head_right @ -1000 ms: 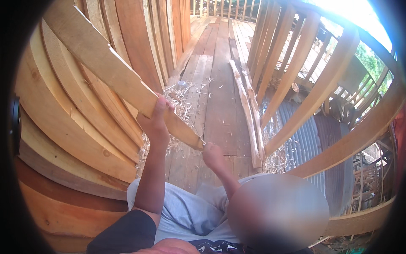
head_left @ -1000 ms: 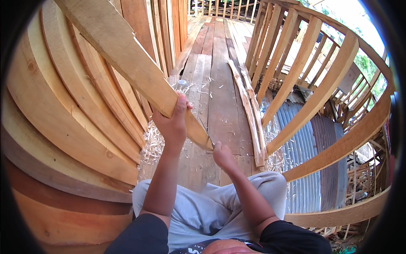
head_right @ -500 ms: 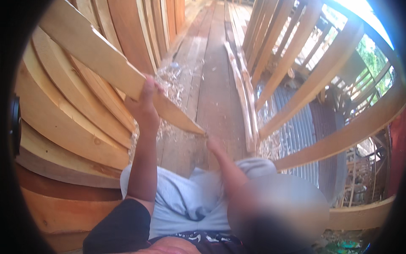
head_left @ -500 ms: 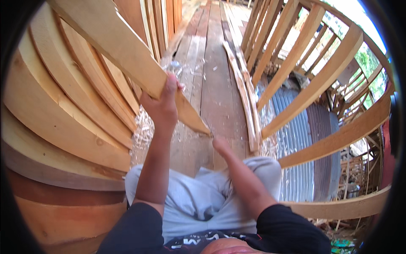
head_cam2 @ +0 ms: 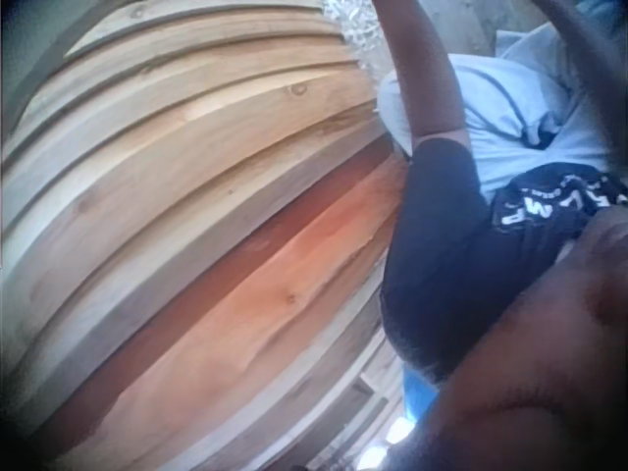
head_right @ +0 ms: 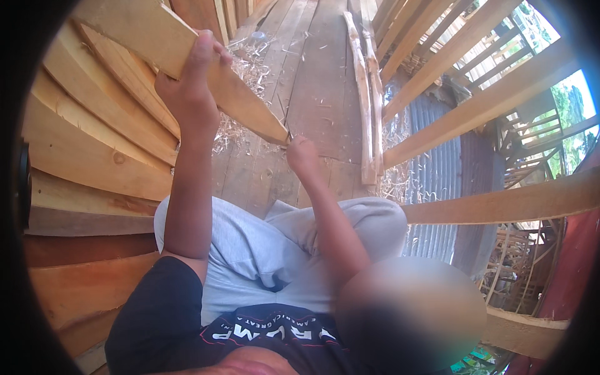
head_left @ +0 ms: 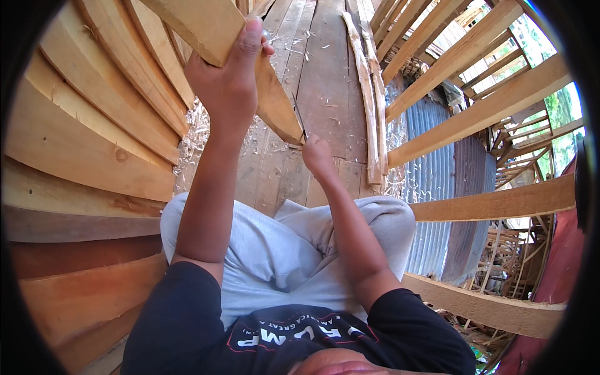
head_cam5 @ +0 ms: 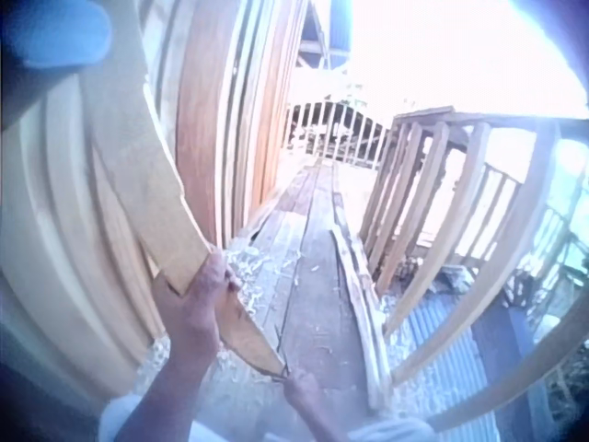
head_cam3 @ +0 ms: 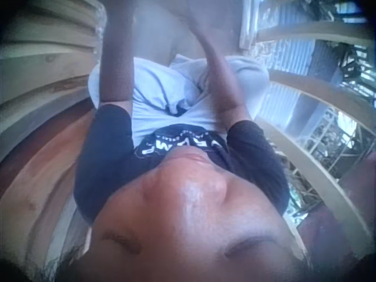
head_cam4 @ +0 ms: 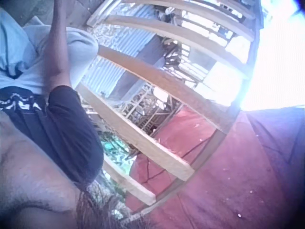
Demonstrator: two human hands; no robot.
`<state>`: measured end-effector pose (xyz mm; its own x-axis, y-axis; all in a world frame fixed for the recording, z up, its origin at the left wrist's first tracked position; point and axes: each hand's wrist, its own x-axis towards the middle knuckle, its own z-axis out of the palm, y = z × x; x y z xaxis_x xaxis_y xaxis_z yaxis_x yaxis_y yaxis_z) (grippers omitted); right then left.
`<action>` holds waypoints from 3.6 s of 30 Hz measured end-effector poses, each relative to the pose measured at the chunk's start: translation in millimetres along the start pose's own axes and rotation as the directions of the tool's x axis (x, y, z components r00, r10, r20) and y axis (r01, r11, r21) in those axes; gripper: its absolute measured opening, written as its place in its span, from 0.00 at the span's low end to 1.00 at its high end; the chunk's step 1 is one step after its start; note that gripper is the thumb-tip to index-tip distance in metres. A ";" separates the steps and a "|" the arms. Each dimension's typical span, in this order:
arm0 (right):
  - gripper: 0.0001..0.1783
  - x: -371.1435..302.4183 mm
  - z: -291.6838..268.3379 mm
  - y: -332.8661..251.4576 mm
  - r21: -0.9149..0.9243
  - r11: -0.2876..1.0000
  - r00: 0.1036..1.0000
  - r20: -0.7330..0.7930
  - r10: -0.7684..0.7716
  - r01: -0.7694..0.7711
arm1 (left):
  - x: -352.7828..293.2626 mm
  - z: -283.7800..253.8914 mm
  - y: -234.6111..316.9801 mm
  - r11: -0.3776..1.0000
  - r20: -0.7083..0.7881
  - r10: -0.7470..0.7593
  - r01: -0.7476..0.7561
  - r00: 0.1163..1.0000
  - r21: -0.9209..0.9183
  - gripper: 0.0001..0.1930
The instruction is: The person sits on the floor and uses a knife to shave thin layers off a long wooden plank. They hold the plank with one hand and scrape along its length with the other, producing wood shavings.
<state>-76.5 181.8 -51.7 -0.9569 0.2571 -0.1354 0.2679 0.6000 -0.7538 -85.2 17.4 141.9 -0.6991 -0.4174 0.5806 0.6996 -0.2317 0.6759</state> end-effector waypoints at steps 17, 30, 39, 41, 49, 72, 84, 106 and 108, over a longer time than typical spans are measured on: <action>0.30 17.5 1.6 17.1 -0.008 1.000 0.997 0.069 0.021 -0.021 | -1.8 9.2 -4.7 0.999 -0.027 0.044 -0.043 0.999 0.005 0.07; 0.32 31.4 13.0 84.3 -0.371 0.923 0.985 0.168 -0.040 0.101 | -3.0 12.9 5.8 0.998 -0.068 -0.067 0.066 0.995 -0.020 0.08; 0.26 22.3 9.1 56.3 -0.171 0.939 0.918 0.220 0.331 -0.297 | 1.1 9.0 -9.0 0.999 -0.105 -0.014 0.019 0.994 0.042 0.08; 0.27 27.1 12.3 62.6 -0.099 0.872 0.845 0.218 0.488 -0.478 | 0.6 17.0 -5.3 0.997 -0.142 0.050 -0.041 0.989 0.069 0.08; 0.30 4.3 15.6 23.2 -0.026 0.979 0.979 0.001 0.203 -0.203 | -0.3 16.1 2.4 0.994 -0.119 0.062 -0.050 0.991 0.098 0.07; 0.29 16.0 -19.2 -6.6 -0.156 0.981 0.962 0.229 0.148 -0.114 | 12.9 -19.0 -17.1 0.981 0.201 -0.042 0.079 0.979 -0.177 0.15; 0.22 -11.3 -34.3 -42.4 -0.151 0.985 0.961 0.248 0.120 -0.084 | 24.7 -18.5 -25.5 0.953 0.323 0.044 0.057 0.945 -0.298 0.24; 0.22 33.1 18.4 69.0 -0.240 0.947 0.918 0.281 0.280 -0.215 | 25.3 -43.1 -38.0 0.871 0.526 -0.069 0.308 0.848 -0.383 0.12; 0.27 29.9 15.8 58.7 -0.245 0.959 0.947 0.248 0.203 -0.141 | 25.6 -40.1 -33.0 0.928 0.554 -0.046 0.241 0.831 -0.284 0.13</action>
<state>-91.1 212.7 -110.1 -0.8802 0.1775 -0.4402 0.4194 0.7251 -0.5462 -120.2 -20.8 116.3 -0.6949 0.1510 0.7031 0.5232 -0.5647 0.6383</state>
